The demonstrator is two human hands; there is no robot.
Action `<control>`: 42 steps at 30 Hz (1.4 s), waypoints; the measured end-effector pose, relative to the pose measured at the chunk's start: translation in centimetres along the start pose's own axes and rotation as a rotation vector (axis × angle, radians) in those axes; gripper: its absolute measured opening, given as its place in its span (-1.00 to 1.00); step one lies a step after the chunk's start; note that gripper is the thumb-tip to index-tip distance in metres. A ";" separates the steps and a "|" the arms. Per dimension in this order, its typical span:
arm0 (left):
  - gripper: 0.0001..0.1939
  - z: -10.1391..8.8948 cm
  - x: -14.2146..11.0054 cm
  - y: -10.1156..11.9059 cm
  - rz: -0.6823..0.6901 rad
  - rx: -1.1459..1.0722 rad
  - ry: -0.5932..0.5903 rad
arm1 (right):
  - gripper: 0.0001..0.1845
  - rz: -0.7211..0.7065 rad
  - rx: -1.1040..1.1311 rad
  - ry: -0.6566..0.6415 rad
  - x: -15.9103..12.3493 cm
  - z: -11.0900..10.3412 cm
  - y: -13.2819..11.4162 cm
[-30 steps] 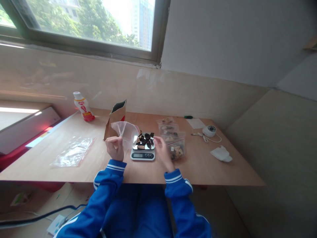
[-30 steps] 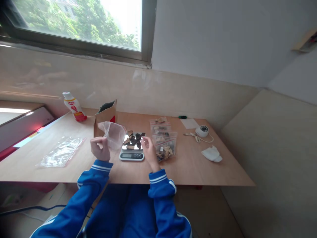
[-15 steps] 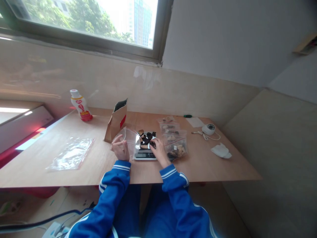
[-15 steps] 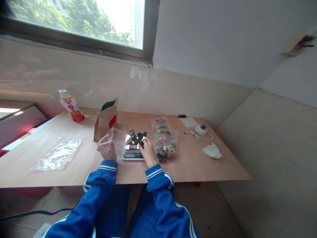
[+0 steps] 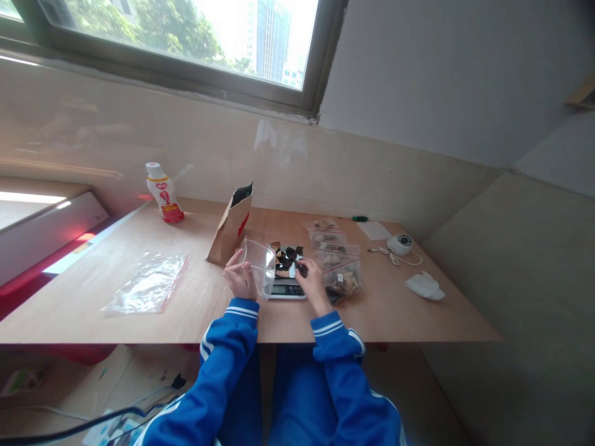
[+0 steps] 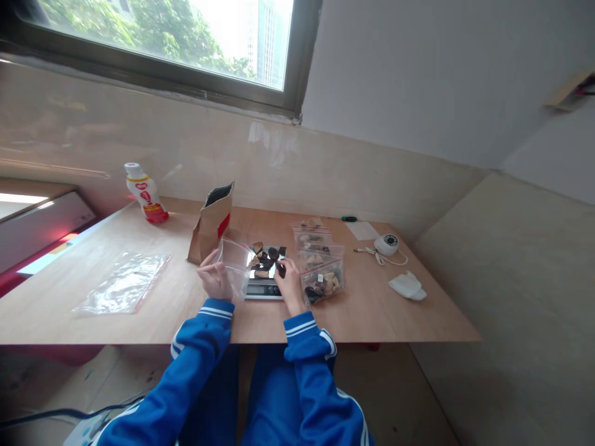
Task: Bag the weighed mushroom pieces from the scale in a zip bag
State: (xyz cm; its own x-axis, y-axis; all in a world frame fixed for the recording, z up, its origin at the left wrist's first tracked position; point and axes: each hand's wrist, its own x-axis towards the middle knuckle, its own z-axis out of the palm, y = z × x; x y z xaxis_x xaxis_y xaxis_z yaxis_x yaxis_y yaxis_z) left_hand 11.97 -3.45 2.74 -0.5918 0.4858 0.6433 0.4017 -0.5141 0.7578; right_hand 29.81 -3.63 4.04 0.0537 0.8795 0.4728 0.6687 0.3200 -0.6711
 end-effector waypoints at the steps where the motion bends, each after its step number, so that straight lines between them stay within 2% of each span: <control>1: -0.77 0.0 0.0 0.0 -0.003 -0.010 -0.002 | -0.77 0.012 0.010 0.012 0.0 0.0 0.0; 7: -0.78 0.0 -0.4 0.0 -0.052 -0.063 -0.010 | -0.75 0.101 0.114 0.100 0.0 0.1 0.0; 13: -0.82 0.1 -0.6 -0.5 -0.021 -0.082 -0.049 | -0.70 0.241 0.191 0.208 -0.2 0.5 0.2; 19: -0.87 0.2 -0.6 -0.9 0.017 -0.064 -0.086 | -0.71 0.239 0.115 0.109 -0.5 1.2 0.6; 23: -0.89 0.2 -0.6 -1.1 0.037 -0.062 -0.121 | -0.75 0.214 0.055 0.109 -0.8 1.0 0.5; 27: -0.86 0.1 -0.7 -1.2 0.008 -0.054 -0.102 | -0.75 0.257 0.151 0.191 -1.0 -0.1 -0.9; 31: -0.83 0.0 -0.9 -1.3 0.014 -0.055 -0.132 | -0.67 0.261 0.394 0.306 -0.7 -1.1 -4.6; 32: -0.83 -0.1 -0.9 -1.3 0.017 -0.057 -0.139 | -0.67 0.235 0.422 0.278 -0.5 -1.2 -5.8; 34: -0.82 -0.1 -1.0 -1.3 0.014 -0.068 -0.148 | -0.68 0.155 0.433 0.142 -0.2 -1.1 -7.7; 36: -0.81 -0.1 -1.0 -1.2 0.001 -0.077 -0.148 | -0.67 0.092 0.423 0.053 0.0 -0.7 -8.7; 39: -0.80 -0.1 -0.9 -1.0 -0.025 -0.071 -0.131 | -0.66 0.088 0.388 0.095 0.0 0.2 -7.9; 42: -0.82 -0.1 -0.8 -1.1 -0.056 -0.099 -0.093 | -0.65 0.061 0.271 0.089 -0.4 1.2 -5.2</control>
State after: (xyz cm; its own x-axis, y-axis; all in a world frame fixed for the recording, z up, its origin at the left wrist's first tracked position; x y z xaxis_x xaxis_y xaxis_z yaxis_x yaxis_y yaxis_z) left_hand 11.94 -3.36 1.41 -0.5421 0.5766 0.6113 0.2961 -0.5497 0.7811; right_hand 25.37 -5.22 6.66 0.1606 0.8694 0.4673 0.4400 0.3607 -0.8224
